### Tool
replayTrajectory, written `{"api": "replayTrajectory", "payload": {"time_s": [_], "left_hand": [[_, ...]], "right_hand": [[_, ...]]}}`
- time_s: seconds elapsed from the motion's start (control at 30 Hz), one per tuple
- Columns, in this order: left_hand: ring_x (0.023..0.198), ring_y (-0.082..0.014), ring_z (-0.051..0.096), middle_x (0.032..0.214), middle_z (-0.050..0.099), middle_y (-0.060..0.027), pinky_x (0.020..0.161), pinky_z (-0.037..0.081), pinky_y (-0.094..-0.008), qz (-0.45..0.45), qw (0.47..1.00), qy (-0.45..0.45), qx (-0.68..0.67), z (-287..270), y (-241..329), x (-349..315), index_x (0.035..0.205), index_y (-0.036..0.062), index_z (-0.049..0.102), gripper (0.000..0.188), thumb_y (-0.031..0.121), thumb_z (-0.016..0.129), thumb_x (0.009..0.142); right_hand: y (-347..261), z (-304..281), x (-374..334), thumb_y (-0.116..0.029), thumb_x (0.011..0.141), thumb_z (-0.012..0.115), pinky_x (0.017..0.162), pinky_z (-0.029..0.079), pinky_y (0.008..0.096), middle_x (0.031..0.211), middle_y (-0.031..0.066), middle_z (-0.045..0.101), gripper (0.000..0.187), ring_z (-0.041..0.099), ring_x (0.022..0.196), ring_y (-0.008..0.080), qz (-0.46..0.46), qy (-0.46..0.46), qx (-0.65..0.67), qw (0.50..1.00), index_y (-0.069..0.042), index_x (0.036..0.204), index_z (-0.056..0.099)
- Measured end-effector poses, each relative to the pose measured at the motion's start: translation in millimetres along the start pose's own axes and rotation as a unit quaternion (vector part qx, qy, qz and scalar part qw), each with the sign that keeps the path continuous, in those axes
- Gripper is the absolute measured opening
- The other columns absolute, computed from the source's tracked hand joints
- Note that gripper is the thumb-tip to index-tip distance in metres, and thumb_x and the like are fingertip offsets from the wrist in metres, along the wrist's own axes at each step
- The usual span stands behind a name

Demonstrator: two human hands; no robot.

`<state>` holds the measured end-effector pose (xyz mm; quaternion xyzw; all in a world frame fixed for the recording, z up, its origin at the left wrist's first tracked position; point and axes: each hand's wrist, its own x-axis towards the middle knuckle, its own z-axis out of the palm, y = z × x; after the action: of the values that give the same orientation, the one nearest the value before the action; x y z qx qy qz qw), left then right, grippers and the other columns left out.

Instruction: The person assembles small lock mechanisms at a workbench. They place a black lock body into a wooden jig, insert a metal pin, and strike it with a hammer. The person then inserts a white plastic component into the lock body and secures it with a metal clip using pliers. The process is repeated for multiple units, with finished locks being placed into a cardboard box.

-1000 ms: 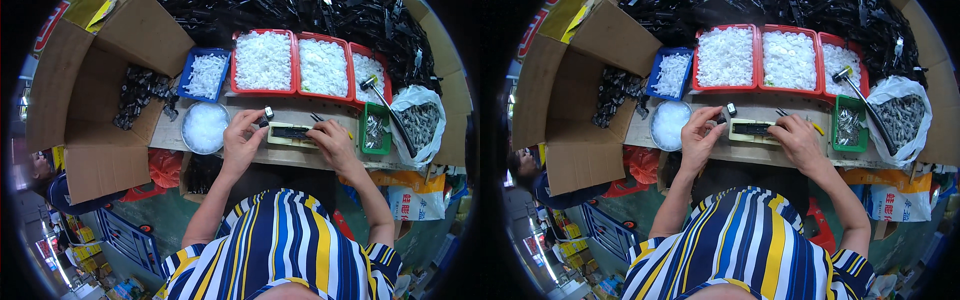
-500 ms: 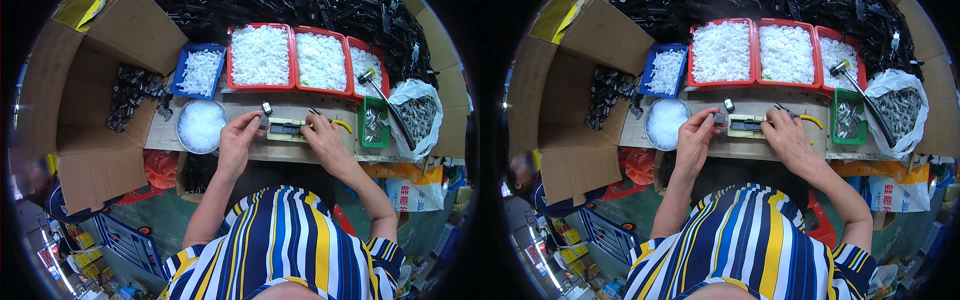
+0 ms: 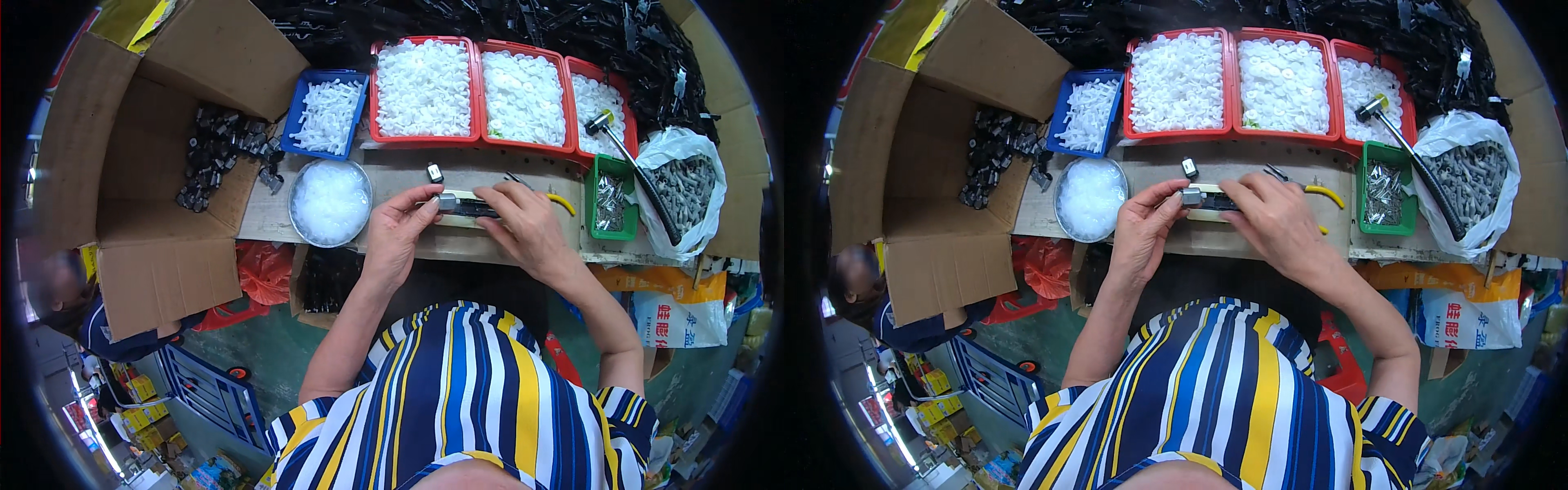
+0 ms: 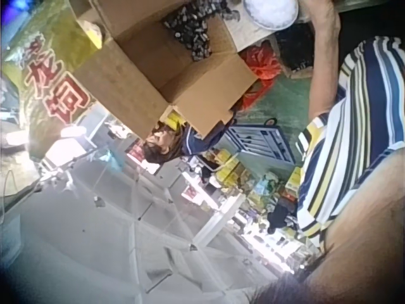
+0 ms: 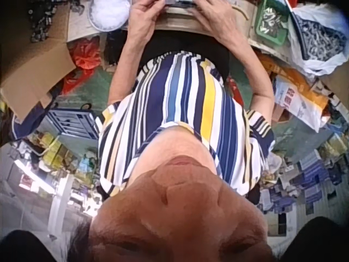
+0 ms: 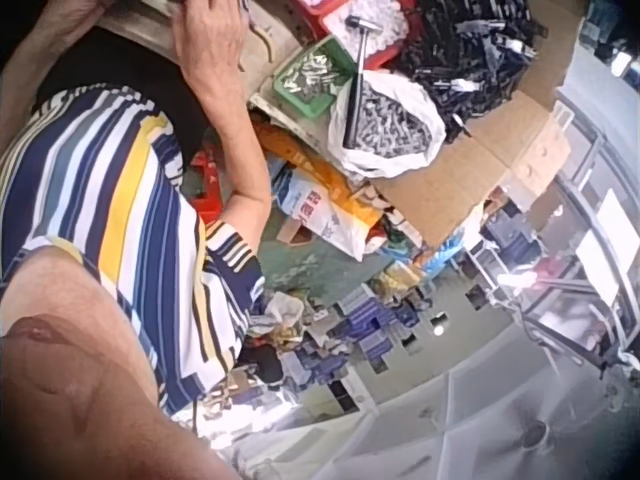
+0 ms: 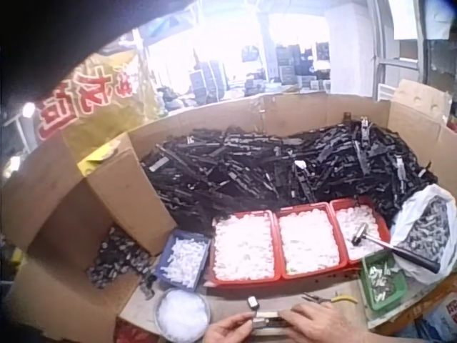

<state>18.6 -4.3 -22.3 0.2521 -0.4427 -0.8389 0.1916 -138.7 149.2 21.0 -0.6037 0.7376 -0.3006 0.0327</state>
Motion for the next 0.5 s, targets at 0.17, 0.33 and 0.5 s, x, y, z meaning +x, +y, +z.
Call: {"api": "replayTrajectory", "payload": {"time_s": [0.17, 0.33, 0.5], "left_hand": [[0.094, -0.0106, 0.065, 0.110, 0.070, -0.0068, 0.086, 0.052, -0.0240, -0.028, 0.999, -0.016, -0.022, 9.1, 3.7, -1.9, 0.121, -0.0011, 0.067, 0.027, 0.009, 0.066, 0.096], [0.091, -0.0088, 0.063, 0.106, 0.069, -0.0029, 0.080, 0.050, -0.0222, 0.036, 0.988, 0.063, 0.140, 4.8, 2.9, 2.1, 0.119, 0.0005, 0.069, 0.025, 0.011, 0.067, 0.096], [0.084, -0.0051, 0.057, 0.101, 0.062, -0.0012, 0.071, 0.044, -0.0202, 0.068, 0.984, 0.045, 0.162, -0.5, -19.2, 12.0, 0.114, 0.0000, 0.071, 0.024, 0.008, 0.073, 0.091]], "right_hand": [[-2.2, 17.9, 13.3, -0.017, 0.082, 0.075, 0.076, 0.045, 0.0397, 0.098, 0.0083, 0.063, 0.030, 0.063, 0.091, 0.0269, -0.041, 0.051, 0.032, 0.997, -0.006, 0.108, 0.065], [10.3, 25.9, 15.9, -0.017, 0.083, 0.074, 0.078, 0.044, 0.0400, 0.098, 0.0077, 0.062, 0.022, 0.061, 0.093, 0.0260, -0.004, -0.005, 0.047, 0.999, -0.005, 0.099, 0.066], [14.4, 33.7, 17.6, -0.017, 0.082, 0.074, 0.080, 0.043, 0.0410, 0.098, 0.0066, 0.060, 0.018, 0.058, 0.096, 0.0258, 0.007, -0.031, 0.061, 0.998, -0.005, 0.094, 0.066]]}}
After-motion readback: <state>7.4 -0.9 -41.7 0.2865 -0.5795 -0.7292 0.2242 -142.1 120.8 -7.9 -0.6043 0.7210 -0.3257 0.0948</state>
